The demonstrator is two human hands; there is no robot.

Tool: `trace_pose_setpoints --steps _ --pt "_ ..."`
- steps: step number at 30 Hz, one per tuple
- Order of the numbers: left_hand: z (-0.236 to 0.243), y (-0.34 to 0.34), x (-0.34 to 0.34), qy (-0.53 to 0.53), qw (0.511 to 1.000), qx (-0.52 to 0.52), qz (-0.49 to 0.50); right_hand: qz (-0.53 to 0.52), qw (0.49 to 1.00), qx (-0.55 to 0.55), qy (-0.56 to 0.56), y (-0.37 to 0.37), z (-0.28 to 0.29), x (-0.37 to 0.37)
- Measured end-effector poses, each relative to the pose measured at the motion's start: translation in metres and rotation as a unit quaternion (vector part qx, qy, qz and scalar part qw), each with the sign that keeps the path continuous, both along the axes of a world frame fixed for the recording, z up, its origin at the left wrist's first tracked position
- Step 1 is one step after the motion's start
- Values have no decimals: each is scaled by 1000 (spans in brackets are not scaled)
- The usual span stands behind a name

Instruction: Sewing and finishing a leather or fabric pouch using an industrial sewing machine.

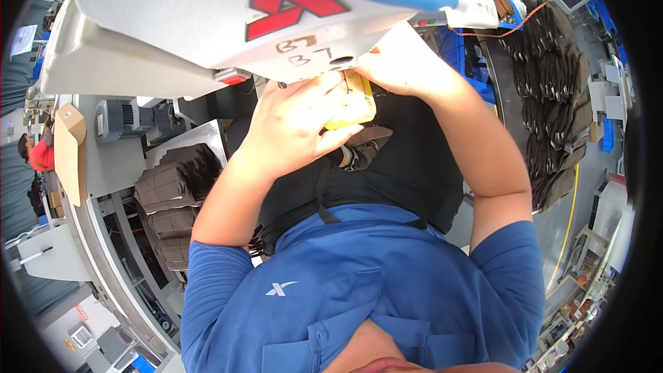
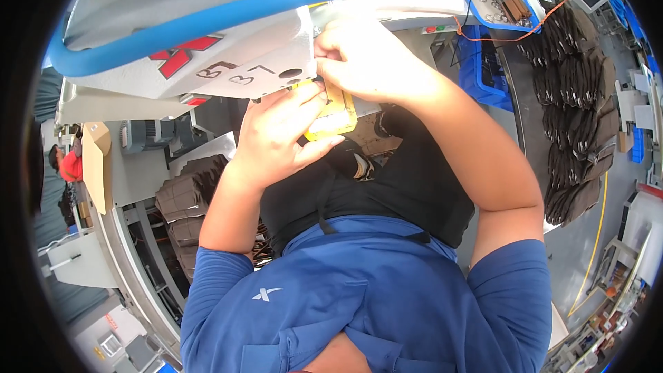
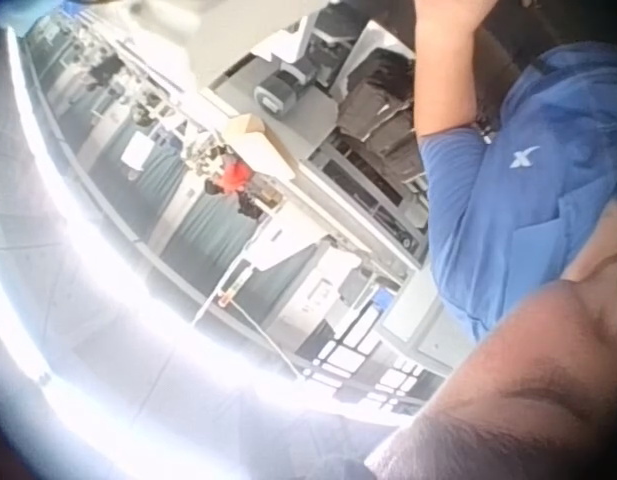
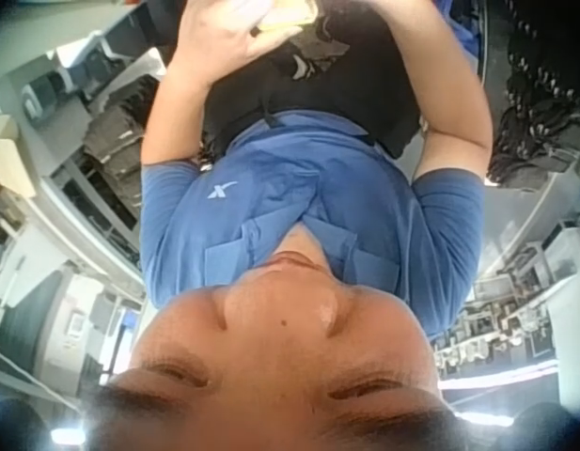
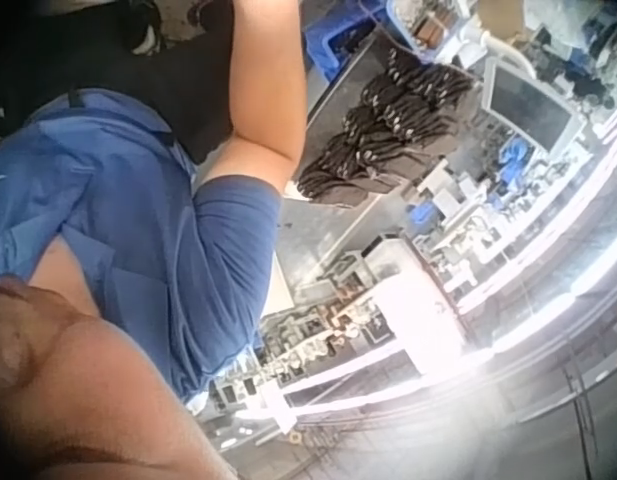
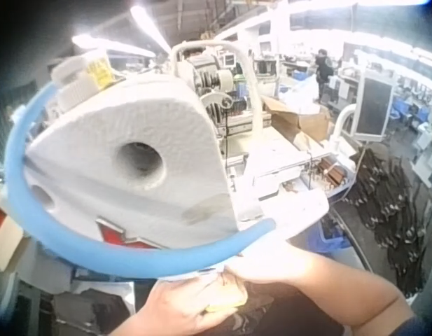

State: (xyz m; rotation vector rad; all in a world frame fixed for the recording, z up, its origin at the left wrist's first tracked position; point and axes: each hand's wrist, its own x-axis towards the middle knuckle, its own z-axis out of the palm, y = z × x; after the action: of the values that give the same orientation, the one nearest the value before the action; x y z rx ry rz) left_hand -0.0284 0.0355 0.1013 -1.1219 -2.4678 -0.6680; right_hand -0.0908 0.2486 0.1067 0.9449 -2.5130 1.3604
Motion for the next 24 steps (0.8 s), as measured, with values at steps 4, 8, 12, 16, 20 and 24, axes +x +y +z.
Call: trace_pose_setpoints --steps 4,8,12,16,20,24 --pt "2 0 0 10 1000 7 -14 -107 987 -83 -89 19 -1 15" --pt "-32 -18 18 112 988 105 28 -95 970 -201 -101 38 -40 27" --pt "-52 -32 20 56 987 137 62 -7 997 -72 10 45 -34 41" --pt "-50 -31 13 63 991 111 41 9 996 -2 86 42 -43 36" --pt "-50 -29 9 78 989 125 23 19 980 141 139 38 -38 28" --pt "-57 -33 6 78 988 135 6 39 974 164 148 36 -41 21"
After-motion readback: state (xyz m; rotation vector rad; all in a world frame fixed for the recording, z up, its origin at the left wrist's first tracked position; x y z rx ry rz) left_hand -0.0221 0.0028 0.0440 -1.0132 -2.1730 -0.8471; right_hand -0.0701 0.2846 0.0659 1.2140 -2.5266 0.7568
